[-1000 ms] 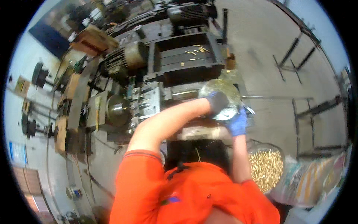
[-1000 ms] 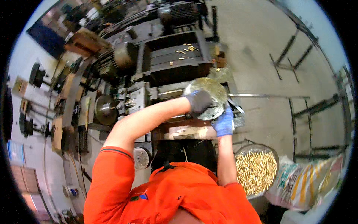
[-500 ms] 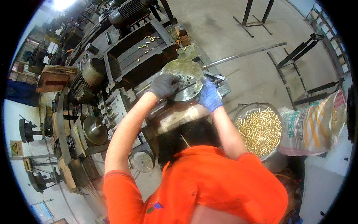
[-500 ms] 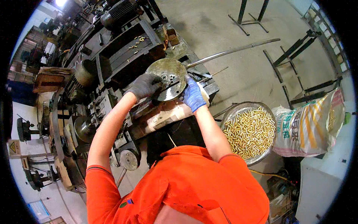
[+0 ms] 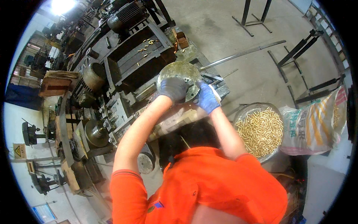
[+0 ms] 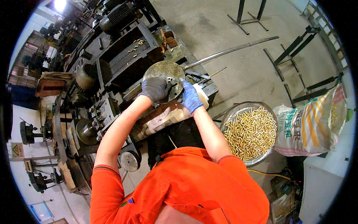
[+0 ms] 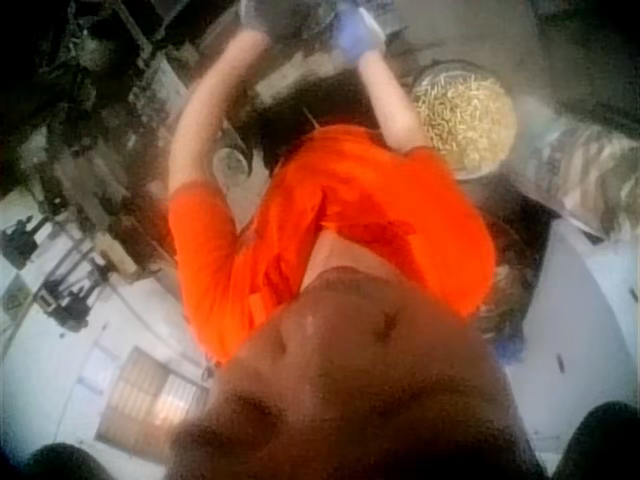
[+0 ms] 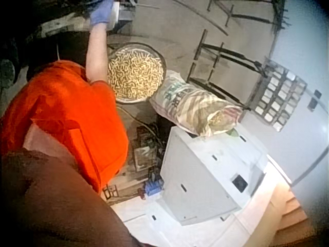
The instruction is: The person operates a machine in a workshop, using a long metal rod to manipulate a rotating circular component. They then retrieve a wrench from a nearby table and use it to tighten a bolt on the machine's rotating part. The person continues to adjust the machine using the wrench and the metal rod.
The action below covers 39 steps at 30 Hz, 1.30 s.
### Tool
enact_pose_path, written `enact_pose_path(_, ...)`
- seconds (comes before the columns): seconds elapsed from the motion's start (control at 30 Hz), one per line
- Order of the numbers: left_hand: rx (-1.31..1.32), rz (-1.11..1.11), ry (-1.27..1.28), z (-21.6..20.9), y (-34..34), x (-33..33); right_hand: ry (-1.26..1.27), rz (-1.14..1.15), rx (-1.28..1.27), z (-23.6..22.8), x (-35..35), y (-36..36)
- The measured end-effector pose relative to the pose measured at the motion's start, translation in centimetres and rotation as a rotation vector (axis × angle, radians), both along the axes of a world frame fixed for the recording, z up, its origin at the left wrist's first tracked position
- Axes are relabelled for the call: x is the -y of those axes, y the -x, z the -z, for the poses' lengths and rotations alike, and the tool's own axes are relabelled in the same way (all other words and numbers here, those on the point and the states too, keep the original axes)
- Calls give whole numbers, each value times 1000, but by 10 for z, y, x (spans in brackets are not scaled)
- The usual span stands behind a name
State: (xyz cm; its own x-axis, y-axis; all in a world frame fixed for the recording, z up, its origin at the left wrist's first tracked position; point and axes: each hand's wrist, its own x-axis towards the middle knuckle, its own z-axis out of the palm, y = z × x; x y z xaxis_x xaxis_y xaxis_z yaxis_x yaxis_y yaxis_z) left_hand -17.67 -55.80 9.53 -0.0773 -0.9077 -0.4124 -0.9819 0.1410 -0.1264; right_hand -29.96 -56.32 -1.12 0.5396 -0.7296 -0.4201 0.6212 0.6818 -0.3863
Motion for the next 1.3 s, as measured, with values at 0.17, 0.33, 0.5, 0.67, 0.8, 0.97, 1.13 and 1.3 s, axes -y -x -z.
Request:
enact_pose_path(0.17,-136,-203,76,12,4,-1,33,-75,-9,-4,3,11)
enact_pose_path(0.33,-112,-174,44,11,4,0,84,-157,103,22,9,14)
enact_pose_path(0.5,-97,-257,53,6,8,-1,114,-340,263,35,17,29)
enact_pose_path(0.67,-153,-214,90,10,3,-4,-3,-105,156,18,5,6)
enact_pose_path(0.8,-234,-81,212,23,-8,-5,-91,61,203,8,1,-7)
enact_pose_path(0.97,-245,49,170,18,-13,-5,-129,143,247,18,2,-16)
enact_pose_path(1.13,-221,128,146,19,-17,-2,-96,199,207,23,3,-19)
enact_pose_path(1.3,-82,222,49,19,-20,6,-118,161,256,29,7,-19)
